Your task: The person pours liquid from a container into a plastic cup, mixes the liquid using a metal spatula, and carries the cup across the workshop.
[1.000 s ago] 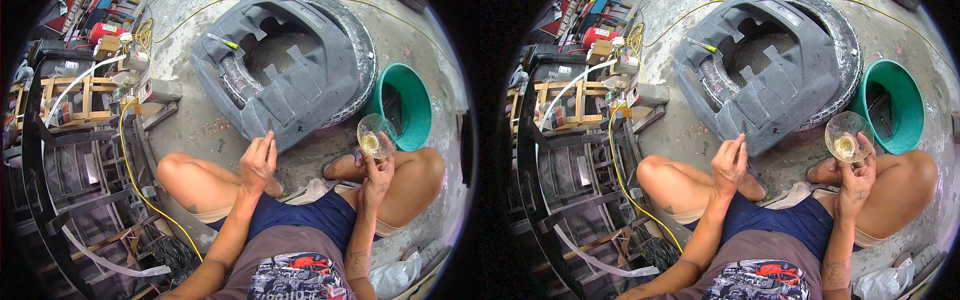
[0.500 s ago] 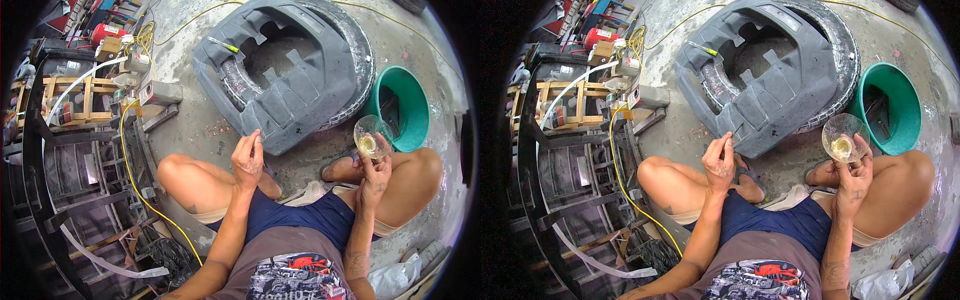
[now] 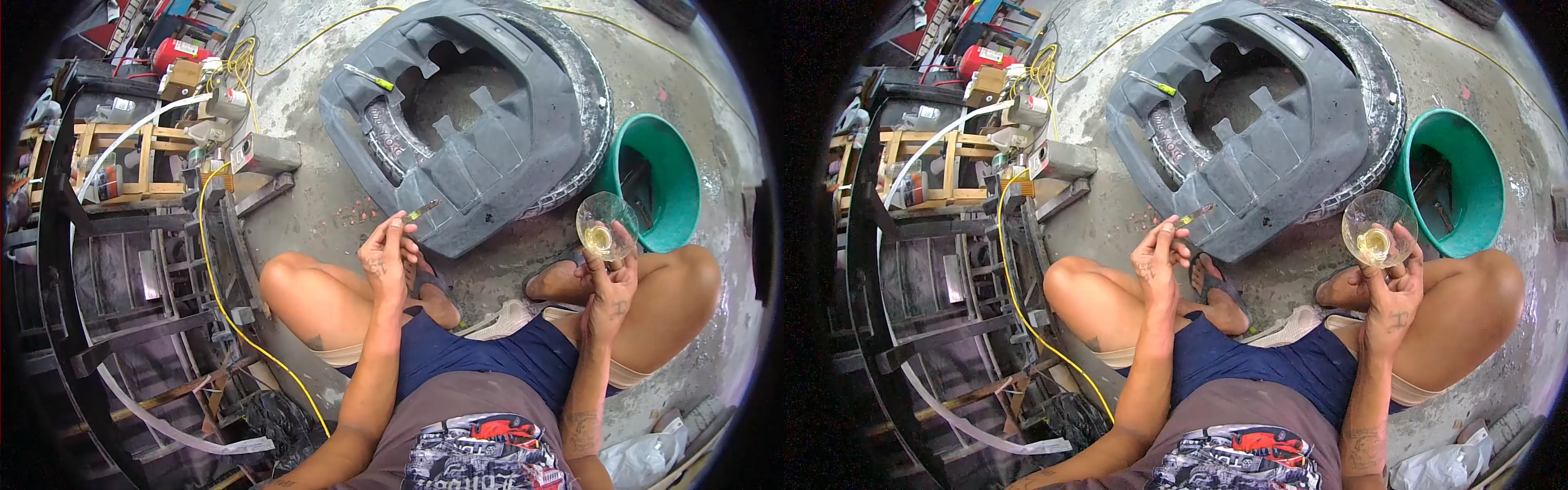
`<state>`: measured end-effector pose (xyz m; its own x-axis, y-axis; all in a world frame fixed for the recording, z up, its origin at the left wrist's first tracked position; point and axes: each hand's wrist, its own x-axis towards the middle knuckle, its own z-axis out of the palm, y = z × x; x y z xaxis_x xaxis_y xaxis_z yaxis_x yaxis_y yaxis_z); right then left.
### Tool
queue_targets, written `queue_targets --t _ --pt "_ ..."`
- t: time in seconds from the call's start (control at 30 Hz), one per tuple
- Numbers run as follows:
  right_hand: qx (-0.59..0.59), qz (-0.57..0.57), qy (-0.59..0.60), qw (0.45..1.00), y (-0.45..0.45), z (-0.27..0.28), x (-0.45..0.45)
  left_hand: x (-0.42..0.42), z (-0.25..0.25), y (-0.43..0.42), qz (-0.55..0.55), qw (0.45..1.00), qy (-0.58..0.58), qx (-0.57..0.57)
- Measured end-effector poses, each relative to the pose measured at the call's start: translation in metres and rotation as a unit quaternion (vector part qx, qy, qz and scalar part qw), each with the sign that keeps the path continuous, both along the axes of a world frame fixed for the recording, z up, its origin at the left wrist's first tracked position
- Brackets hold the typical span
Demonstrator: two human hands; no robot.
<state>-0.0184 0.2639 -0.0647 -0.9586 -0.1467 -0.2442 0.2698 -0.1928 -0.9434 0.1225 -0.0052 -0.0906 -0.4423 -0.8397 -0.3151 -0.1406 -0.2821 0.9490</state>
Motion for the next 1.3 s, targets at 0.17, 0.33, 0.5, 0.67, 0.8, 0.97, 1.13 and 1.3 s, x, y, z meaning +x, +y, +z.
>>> queue_targets --t 0.17,0.33,0.5,0.67,0.8,0.97,1.13,1.3 --pt "0.0 0.008 0.001 1.0 -0.001 0.002 0.0 0.008 -0.009 -0.011 0.017 0.997 0.055 0.058" --pt "0.002 -0.004 0.001 1.0 -0.002 0.001 0.0 0.011 0.004 -0.022 0.037 0.993 0.095 0.065" --pt "0.005 -0.015 0.006 1.0 -0.006 0.0 0.002 0.014 0.027 -0.04 0.05 0.994 0.097 0.026" --pt "-0.006 0.008 0.021 1.0 -0.01 0.007 0.005 0.018 0.049 -0.054 0.066 0.992 0.105 -0.001" --pt "-0.033 0.037 0.0 0.999 -0.03 0.025 0.009 0.019 0.064 -0.06 0.066 0.988 0.135 -0.02" --pt "-0.046 0.101 -0.026 0.993 -0.047 0.028 0.01 0.036 0.084 -0.06 0.101 0.985 0.122 -0.064" --pt "-0.02 0.104 -0.042 0.993 -0.041 0.037 0.008 0.053 0.093 -0.07 0.099 0.987 0.099 -0.081" --pt "-0.041 0.064 -0.045 0.996 -0.041 0.036 0.004 0.042 0.098 -0.093 0.063 0.991 0.077 -0.083"
